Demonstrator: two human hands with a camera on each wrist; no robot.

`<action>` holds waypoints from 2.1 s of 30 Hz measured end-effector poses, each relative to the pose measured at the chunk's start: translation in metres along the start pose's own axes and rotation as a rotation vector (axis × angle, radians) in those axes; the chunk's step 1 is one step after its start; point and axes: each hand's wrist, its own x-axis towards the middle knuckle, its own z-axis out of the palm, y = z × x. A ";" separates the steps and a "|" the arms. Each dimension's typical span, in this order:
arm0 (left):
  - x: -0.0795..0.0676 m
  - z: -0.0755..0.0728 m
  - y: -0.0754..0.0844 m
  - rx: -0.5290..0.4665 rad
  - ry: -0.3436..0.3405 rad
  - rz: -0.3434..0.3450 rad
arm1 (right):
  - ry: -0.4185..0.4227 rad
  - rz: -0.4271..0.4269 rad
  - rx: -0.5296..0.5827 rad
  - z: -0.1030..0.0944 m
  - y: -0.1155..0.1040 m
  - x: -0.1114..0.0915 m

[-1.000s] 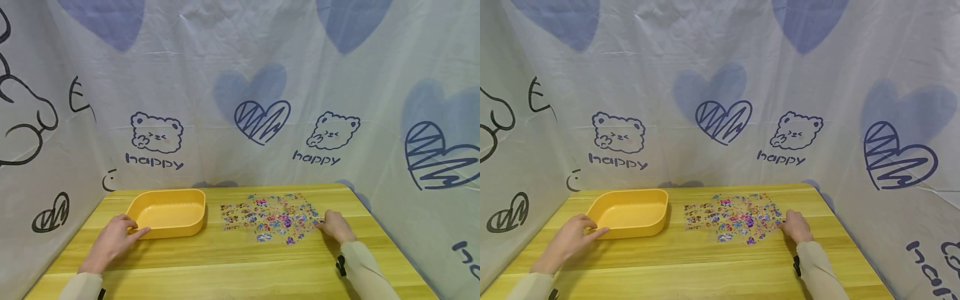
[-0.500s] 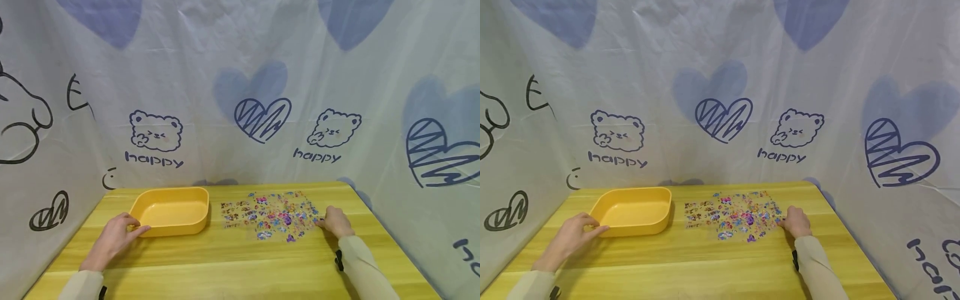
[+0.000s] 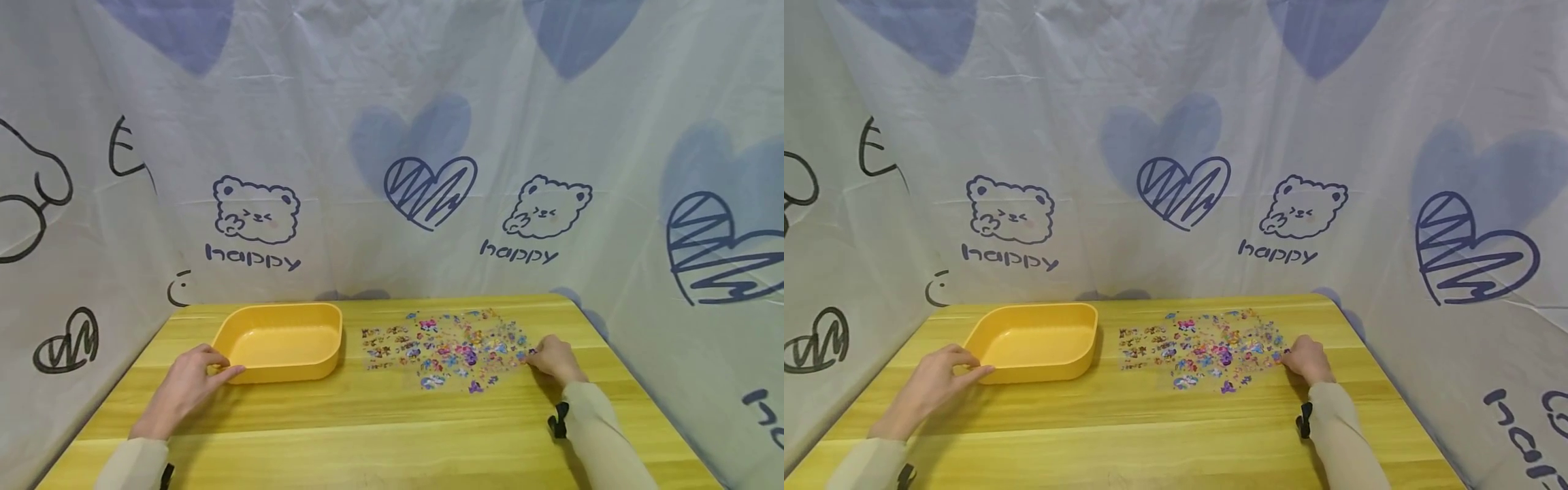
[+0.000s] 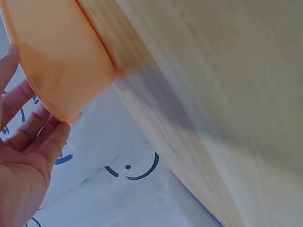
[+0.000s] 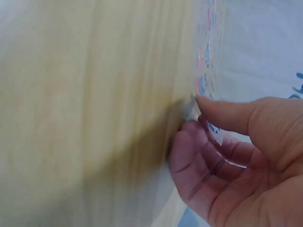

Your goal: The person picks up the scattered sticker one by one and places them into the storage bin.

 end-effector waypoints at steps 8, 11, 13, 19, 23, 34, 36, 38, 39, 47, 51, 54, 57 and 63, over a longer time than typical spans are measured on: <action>-0.001 -0.002 0.002 -0.009 -0.029 -0.018 | 0.171 -0.076 -0.026 -0.015 0.010 -0.006; -0.002 -0.003 0.001 -0.014 -0.036 -0.016 | 0.238 -0.084 -0.036 -0.022 0.007 -0.008; -0.002 -0.003 0.001 -0.014 -0.041 -0.016 | 0.289 -0.091 -0.030 -0.026 0.005 -0.009; -0.001 -0.002 -0.002 -0.013 -0.033 -0.004 | 0.424 -0.097 0.020 -0.033 -0.001 -0.010; -0.001 -0.002 -0.002 -0.010 -0.029 -0.003 | 0.445 -0.085 0.049 -0.035 -0.005 -0.009; -0.002 -0.003 0.001 -0.013 -0.050 -0.030 | 0.569 -0.060 0.087 -0.035 -0.016 -0.010; -0.002 -0.004 0.001 -0.014 -0.052 -0.034 | 0.588 -0.064 0.095 -0.035 -0.018 -0.010; -0.001 -0.004 0.000 -0.014 -0.056 -0.035 | 0.599 -0.073 0.105 -0.034 -0.020 -0.011; -0.001 -0.004 0.000 -0.013 -0.056 -0.033 | 0.602 -0.078 0.106 -0.034 -0.020 -0.011; -0.001 -0.003 -0.002 -0.026 -0.057 -0.029 | 0.464 -0.144 0.198 -0.029 -0.031 -0.008; -0.002 -0.003 -0.002 -0.034 -0.060 -0.039 | 0.439 -0.139 0.229 -0.023 -0.042 -0.003; -0.002 -0.004 -0.002 -0.035 -0.061 -0.037 | 0.432 -0.134 0.250 -0.017 -0.051 0.000; -0.001 -0.005 -0.002 -0.029 -0.060 -0.030 | 0.422 -0.146 0.271 -0.010 -0.061 0.001; -0.001 -0.008 0.000 -0.022 -0.076 -0.026 | 0.390 -0.193 0.318 0.002 -0.081 0.004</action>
